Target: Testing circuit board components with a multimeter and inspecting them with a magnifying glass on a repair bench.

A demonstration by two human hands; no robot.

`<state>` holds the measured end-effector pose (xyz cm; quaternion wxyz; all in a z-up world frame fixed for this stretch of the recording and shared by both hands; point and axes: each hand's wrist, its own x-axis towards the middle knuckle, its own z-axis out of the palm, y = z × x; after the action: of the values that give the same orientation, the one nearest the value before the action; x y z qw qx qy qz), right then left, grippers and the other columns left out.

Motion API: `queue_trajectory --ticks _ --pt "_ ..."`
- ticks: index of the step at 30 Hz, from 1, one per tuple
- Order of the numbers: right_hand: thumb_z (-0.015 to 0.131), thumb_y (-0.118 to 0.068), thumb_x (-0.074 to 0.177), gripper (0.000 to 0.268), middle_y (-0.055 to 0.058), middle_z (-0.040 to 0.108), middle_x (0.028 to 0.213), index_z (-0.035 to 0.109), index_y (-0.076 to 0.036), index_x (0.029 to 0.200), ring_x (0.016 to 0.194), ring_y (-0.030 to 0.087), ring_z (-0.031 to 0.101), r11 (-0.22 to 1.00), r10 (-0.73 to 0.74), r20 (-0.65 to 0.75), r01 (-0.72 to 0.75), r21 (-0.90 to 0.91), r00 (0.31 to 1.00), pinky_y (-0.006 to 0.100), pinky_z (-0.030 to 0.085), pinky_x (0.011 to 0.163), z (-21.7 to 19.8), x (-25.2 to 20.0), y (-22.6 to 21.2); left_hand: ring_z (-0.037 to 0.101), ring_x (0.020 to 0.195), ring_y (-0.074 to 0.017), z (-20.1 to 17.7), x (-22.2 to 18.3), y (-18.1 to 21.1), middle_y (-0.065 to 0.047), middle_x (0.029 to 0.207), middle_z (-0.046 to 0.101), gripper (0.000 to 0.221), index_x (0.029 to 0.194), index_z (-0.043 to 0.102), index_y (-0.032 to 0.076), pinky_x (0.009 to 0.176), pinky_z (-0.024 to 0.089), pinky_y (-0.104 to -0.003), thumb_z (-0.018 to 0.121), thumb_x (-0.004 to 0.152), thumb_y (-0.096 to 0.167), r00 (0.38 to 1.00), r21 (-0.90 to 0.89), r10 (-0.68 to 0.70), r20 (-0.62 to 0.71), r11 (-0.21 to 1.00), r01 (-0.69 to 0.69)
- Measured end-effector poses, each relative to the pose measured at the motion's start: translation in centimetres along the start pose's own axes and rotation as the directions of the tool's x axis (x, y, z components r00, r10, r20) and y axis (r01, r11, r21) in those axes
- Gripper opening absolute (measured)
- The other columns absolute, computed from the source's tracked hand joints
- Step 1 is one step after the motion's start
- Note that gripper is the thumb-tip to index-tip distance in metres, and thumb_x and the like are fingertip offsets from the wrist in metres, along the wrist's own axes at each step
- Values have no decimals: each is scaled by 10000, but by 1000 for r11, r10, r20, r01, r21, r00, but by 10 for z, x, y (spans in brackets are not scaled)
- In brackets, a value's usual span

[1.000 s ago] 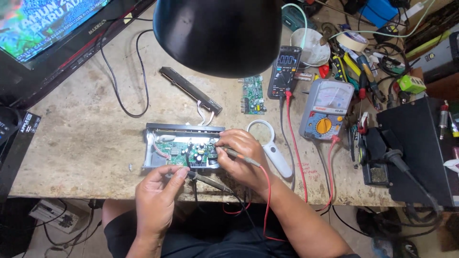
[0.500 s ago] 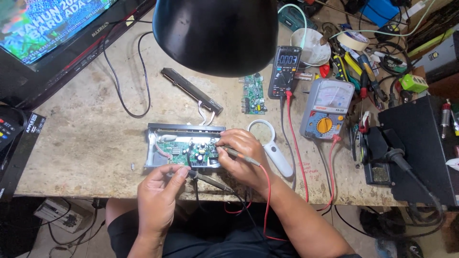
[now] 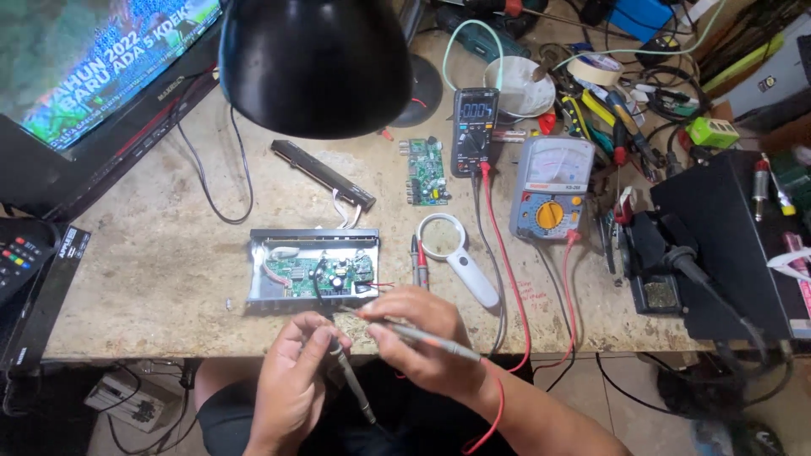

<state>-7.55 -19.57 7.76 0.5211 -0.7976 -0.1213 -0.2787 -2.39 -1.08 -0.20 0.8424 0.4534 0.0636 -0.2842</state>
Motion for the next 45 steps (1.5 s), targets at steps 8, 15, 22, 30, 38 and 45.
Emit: queue_trajectory --ticks 8,15,22,30,38,45 --pt "701 -103 976 192 173 743 1017 690 20 1123 875 326 753 995 -73 -8 73 -67 997 422 620 825 -11 -42 -14 610 736 -213 -11 -5 -50 -139 825 637 110 1028 627 3 680 505 -322 649 972 94 997 25 -54 55 998 52" --pt "742 -112 987 226 160 745 1029 700 -50 1200 826 260 744 988 -141 -38 138 -70 989 351 611 738 -31 -65 -13 584 656 -237 -12 -8 -62 -155 787 629 226 1009 616 -35 576 469 -319 617 989 189 964 1 -139 227 990 143" --pt "747 -67 988 244 148 747 1060 702 -75 1228 862 260 759 957 -211 113 229 -181 971 356 623 720 -61 -71 -7 545 557 -274 -6 -12 -64 -183 717 618 187 941 637 -37 511 432 -350 641 959 149 973 111 -98 211 991 75" --pt "690 -96 963 89 155 768 1122 693 -21 917 817 211 751 730 -46 -332 -195 -655 942 260 652 701 -163 -55 66 521 596 -305 -15 -16 -61 -227 721 597 161 900 620 -76 464 378 -369 648 917 82 989 139 -59 136 990 40" --pt "706 -169 947 240 118 738 1087 776 -33 1133 929 219 704 629 208 -611 -583 -514 764 334 602 726 -206 -40 116 512 655 -340 -24 -18 -60 -243 773 593 147 956 627 -83 516 371 -413 609 957 62 992 148 -123 40 982 116" --pt "753 -59 940 109 135 768 1021 804 3 1014 886 238 729 658 73 -579 -476 -584 812 338 612 724 -206 -45 132 494 589 -302 -18 -24 -56 -243 732 602 156 953 615 -95 522 373 -373 604 967 60 994 65 -107 25 992 105"
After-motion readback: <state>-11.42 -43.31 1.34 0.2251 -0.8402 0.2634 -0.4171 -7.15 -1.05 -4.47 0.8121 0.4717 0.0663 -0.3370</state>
